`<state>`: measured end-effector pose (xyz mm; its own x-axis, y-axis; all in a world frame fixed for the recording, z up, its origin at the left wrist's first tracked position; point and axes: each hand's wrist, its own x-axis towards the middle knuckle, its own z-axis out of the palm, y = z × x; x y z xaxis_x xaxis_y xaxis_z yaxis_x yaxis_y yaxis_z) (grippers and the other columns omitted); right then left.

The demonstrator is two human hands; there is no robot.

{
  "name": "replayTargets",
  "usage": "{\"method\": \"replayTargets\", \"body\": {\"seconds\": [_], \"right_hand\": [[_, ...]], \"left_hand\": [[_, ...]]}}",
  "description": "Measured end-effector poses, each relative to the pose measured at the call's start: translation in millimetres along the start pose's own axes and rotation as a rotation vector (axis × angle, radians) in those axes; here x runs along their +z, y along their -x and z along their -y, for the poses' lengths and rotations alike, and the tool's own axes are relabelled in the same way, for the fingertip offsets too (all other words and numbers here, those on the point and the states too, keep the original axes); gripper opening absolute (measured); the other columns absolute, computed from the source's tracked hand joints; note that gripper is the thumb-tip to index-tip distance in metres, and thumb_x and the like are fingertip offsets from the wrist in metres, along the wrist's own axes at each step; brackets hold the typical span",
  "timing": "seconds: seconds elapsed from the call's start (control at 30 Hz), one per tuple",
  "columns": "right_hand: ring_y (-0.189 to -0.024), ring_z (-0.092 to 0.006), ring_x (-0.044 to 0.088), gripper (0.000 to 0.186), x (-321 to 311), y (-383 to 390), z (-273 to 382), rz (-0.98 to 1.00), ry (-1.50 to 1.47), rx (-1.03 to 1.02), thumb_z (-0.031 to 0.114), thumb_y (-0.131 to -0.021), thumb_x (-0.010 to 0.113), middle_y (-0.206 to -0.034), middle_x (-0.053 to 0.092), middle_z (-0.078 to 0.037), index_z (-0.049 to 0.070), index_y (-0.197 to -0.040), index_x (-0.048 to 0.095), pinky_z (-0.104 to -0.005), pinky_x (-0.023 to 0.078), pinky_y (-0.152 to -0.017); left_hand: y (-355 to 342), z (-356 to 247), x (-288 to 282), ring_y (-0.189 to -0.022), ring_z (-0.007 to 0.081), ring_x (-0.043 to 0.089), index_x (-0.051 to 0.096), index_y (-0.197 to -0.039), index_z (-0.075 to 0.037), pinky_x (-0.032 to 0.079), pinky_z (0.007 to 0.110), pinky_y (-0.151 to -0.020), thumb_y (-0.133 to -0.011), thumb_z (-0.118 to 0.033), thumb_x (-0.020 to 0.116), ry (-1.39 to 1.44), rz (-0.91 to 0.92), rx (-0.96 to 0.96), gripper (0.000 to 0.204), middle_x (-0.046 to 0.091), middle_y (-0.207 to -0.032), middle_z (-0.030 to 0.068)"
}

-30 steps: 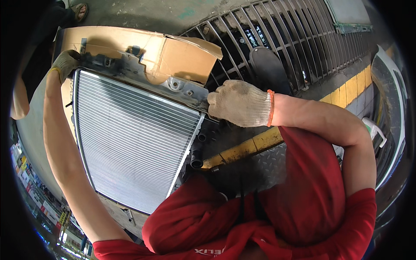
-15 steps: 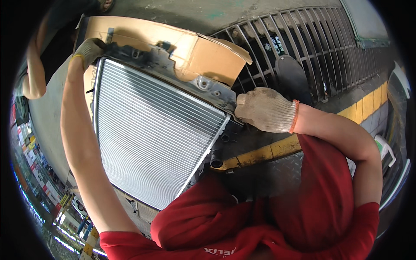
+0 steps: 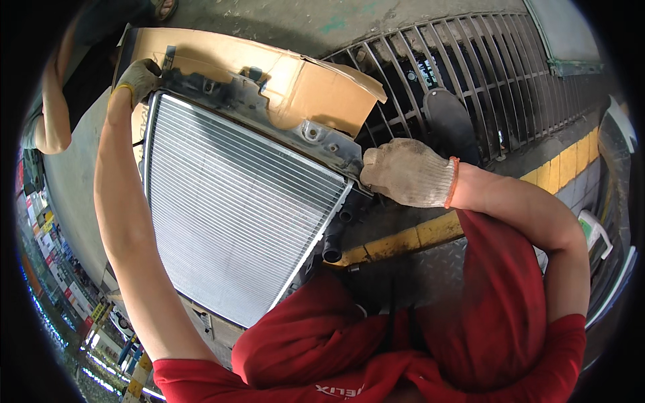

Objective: The person removes a car radiator from a cardboard box and positions it into the front of a vehicle. They align the radiator with the mounting points and adjust its placement while another person assists by holding the unit steady.

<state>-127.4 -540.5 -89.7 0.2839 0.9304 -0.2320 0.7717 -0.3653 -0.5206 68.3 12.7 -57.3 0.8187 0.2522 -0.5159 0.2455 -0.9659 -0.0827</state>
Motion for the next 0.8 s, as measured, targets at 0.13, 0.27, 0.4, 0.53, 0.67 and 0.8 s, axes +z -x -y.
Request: {"method": "replayTargets", "body": {"seconds": [0.13,0.27,0.4,0.53,0.67,0.8], "right_hand": [[-0.097,-0.0278,0.079,0.014,-1.3,-0.3,0.2,0.081,0.018,0.016,0.018,-0.097,0.069,-0.106,0.072,-0.011,0.010,-0.105,0.076,-0.0420,0.063,-0.082],[-0.096,-0.0278,0.079,0.014,-2.5,0.1,-0.6,0.063,-0.016,0.001,0.018,-0.097,0.069,-0.105,0.072,-0.011,0.010,-0.106,0.076,-0.0417,0.063,-0.081],[-0.094,-0.0280,0.079,0.014,-1.8,-0.8,-0.2,0.042,-0.002,-0.001,0.018,-0.097,0.069,-0.104,0.073,-0.011,0.010,-0.105,0.077,-0.0418,0.063,-0.080],[-0.092,-0.0280,0.079,0.013,-1.7,-1.9,0.2,0.065,0.049,0.007,0.018,-0.097,0.069,-0.103,0.073,-0.011,0.010,-0.104,0.077,-0.0422,0.063,-0.078],[-0.092,-0.0288,0.079,0.014,-3.3,-1.9,0.1,0.071,0.029,0.004,0.016,-0.096,0.070,-0.103,0.073,-0.012,0.009,-0.105,0.077,-0.0423,0.063,-0.078],[-0.092,-0.0291,0.079,0.014,-3.8,-2.3,-0.8,0.068,-0.001,0.001,0.018,-0.097,0.070,-0.104,0.073,-0.013,0.009,-0.105,0.077,-0.0427,0.064,-0.077]], "left_hand": [[5.4,-3.2,5.9,-0.079,0.0201,0.073,0.079,-0.120,-0.001,0.058,0.034,-0.070,-0.093,-0.015,0.078,0.023,-0.143,0.027,0.030,0.079,-0.096,0.0104],[13.8,-3.9,-5.9,-0.091,0.0274,0.077,0.079,-0.121,0.000,0.060,0.040,-0.082,-0.090,-0.015,0.080,0.325,0.122,-0.090,0.034,0.081,-0.104,0.0156],[7.6,-10.5,-3.8,-0.095,0.0303,0.077,0.079,-0.121,0.000,0.060,0.042,-0.088,-0.090,-0.019,0.082,-0.029,0.004,-0.032,0.037,0.081,-0.108,0.0180],[5.5,-4.5,4.5,-0.094,0.0303,0.077,0.079,-0.122,0.000,0.060,0.042,-0.088,-0.089,-0.019,0.082,-0.062,-0.106,0.014,0.038,0.081,-0.107,0.0185],[5.0,3.9,0.3,-0.094,0.0299,0.077,0.079,-0.123,0.000,0.059,0.041,-0.089,-0.089,-0.019,0.081,0.251,0.095,0.006,0.039,0.080,-0.106,0.0188],[0.5,-2.9,0.5,-0.099,0.0319,0.078,0.080,-0.117,-0.003,0.059,0.041,-0.091,-0.089,-0.020,0.083,-0.055,-0.034,0.002,0.034,0.081,-0.110,0.0185]]}}
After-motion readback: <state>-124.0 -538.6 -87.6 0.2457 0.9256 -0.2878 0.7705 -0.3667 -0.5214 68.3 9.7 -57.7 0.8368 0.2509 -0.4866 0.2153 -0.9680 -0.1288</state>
